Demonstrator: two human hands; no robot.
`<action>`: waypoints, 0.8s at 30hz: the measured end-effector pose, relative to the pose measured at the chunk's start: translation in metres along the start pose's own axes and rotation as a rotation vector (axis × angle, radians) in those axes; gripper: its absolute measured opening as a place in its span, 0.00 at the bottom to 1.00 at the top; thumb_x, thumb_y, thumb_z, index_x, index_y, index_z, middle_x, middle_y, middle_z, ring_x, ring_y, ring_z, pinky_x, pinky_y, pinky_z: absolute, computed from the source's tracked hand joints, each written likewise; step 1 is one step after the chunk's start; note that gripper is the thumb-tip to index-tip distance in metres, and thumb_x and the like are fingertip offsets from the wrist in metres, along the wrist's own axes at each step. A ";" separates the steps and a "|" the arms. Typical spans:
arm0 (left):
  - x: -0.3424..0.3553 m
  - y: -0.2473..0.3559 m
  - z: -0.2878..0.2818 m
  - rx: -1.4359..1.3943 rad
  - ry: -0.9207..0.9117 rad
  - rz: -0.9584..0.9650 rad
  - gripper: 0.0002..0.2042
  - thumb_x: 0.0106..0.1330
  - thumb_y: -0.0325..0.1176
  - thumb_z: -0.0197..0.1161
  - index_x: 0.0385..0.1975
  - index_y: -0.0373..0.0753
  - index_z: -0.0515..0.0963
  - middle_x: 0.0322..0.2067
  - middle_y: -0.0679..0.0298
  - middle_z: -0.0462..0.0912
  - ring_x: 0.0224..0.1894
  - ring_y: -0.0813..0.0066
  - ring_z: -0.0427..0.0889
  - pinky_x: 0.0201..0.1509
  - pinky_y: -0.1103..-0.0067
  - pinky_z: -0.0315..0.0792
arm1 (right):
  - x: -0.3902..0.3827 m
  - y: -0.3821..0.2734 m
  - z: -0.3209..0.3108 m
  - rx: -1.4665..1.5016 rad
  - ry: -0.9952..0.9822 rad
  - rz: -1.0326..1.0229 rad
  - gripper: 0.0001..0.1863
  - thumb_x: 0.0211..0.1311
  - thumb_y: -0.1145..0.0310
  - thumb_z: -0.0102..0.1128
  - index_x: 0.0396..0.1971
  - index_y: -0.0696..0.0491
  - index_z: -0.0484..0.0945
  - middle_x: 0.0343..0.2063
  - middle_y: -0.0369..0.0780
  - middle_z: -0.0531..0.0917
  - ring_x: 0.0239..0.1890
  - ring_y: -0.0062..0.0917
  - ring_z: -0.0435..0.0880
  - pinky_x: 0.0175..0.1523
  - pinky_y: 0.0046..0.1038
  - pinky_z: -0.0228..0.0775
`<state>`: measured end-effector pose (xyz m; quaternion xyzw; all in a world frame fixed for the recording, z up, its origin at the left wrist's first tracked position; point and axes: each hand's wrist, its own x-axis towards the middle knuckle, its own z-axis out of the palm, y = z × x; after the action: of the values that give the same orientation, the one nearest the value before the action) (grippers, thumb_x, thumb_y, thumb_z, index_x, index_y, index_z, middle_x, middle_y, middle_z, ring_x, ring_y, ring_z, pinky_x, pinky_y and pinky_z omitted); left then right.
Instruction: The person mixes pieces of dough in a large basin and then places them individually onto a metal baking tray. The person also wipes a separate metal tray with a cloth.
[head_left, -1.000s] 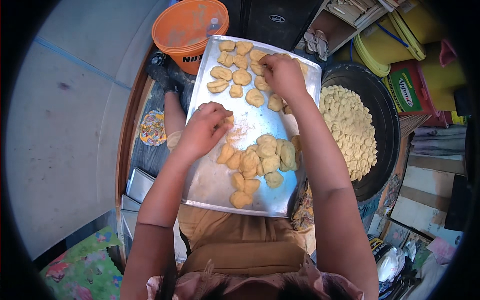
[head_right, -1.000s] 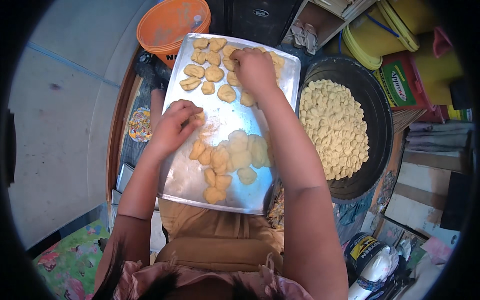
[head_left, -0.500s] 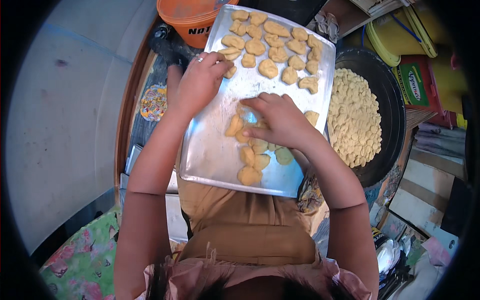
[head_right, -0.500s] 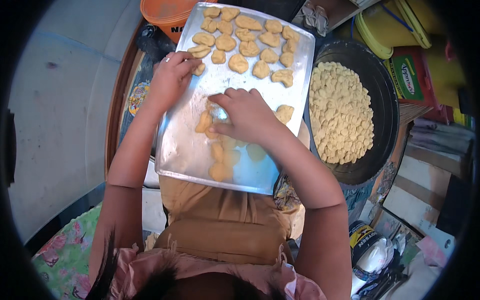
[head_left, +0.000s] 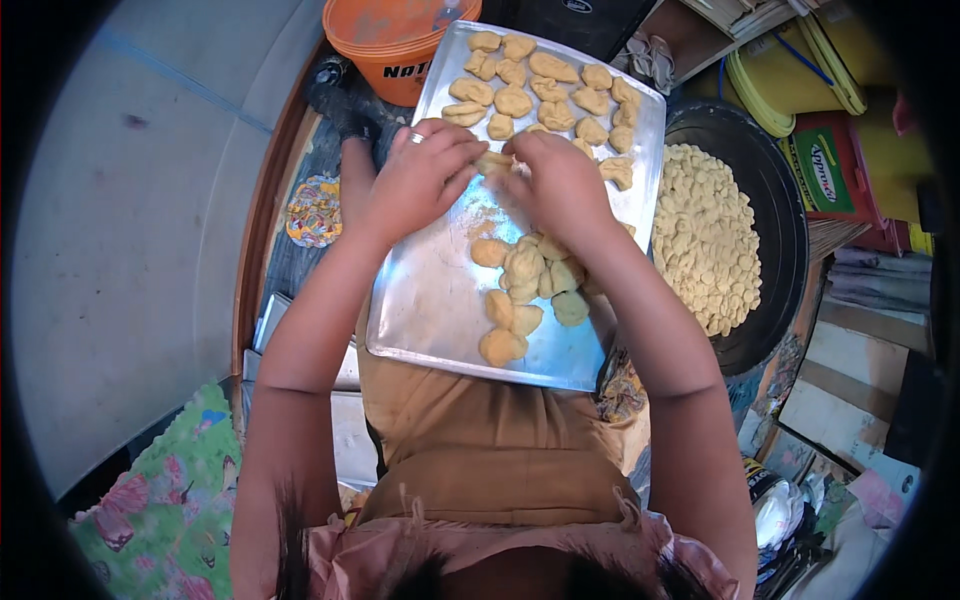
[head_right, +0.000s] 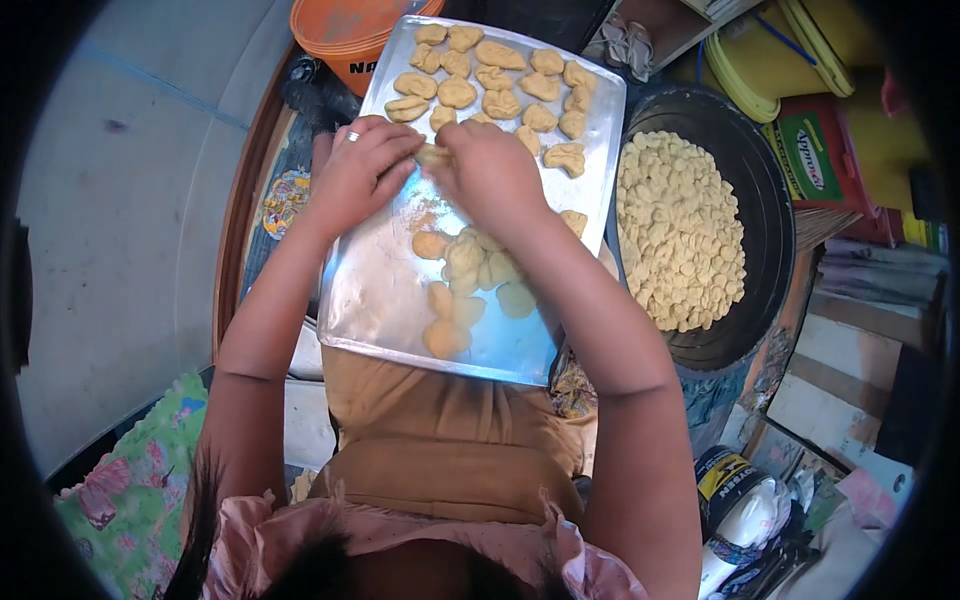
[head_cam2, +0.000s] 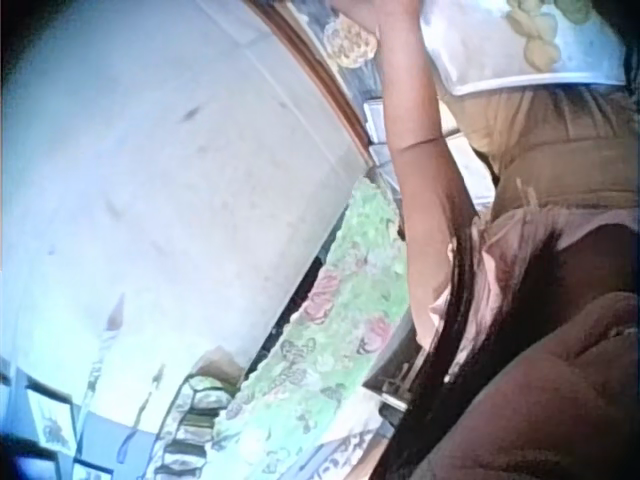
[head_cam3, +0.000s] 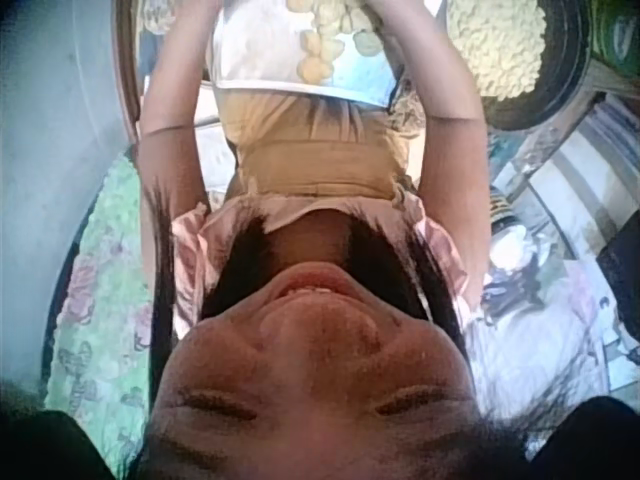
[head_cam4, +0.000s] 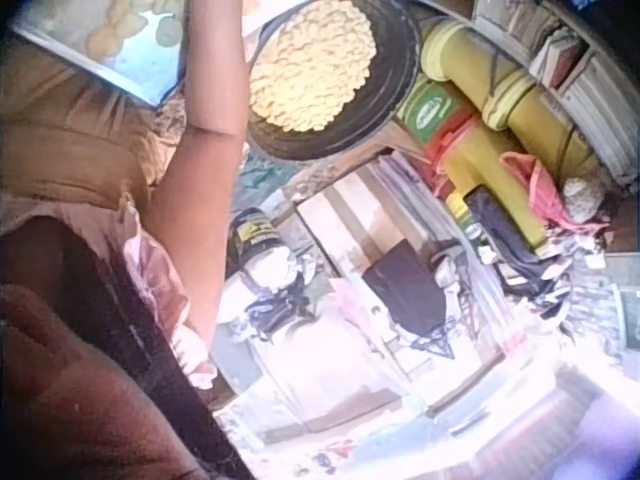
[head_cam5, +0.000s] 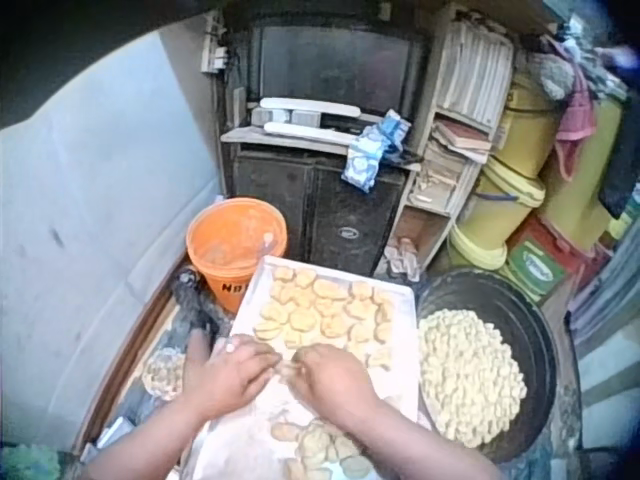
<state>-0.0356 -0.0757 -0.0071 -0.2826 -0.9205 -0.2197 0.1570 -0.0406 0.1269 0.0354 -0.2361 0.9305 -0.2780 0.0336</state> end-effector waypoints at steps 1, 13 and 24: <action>0.000 0.002 0.002 -0.005 -0.018 0.034 0.17 0.58 0.33 0.64 0.49 0.46 0.80 0.47 0.70 0.80 0.54 0.68 0.72 0.57 0.69 0.61 | -0.011 -0.004 0.001 -0.035 0.082 -0.091 0.17 0.53 0.58 0.67 0.37 0.54 0.78 0.34 0.43 0.82 0.42 0.40 0.80 0.46 0.38 0.71; 0.021 0.010 0.015 0.035 -0.080 0.078 0.13 0.58 0.31 0.64 0.43 0.46 0.81 0.44 0.70 0.81 0.52 0.68 0.73 0.54 0.70 0.61 | -0.017 0.033 -0.016 0.046 -0.014 0.050 0.17 0.50 0.66 0.68 0.41 0.55 0.79 0.35 0.45 0.82 0.38 0.39 0.82 0.44 0.35 0.73; 0.038 0.032 0.034 0.025 -0.109 0.180 0.11 0.58 0.31 0.62 0.41 0.47 0.81 0.35 0.71 0.78 0.48 0.69 0.73 0.52 0.69 0.63 | -0.063 0.073 -0.025 0.272 -0.092 0.186 0.08 0.55 0.69 0.61 0.33 0.55 0.84 0.35 0.48 0.83 0.41 0.41 0.82 0.47 0.35 0.74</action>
<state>-0.0528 -0.0185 -0.0101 -0.3735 -0.9013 -0.1774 0.1292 -0.0200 0.2221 0.0134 -0.1548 0.8997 -0.3858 0.1334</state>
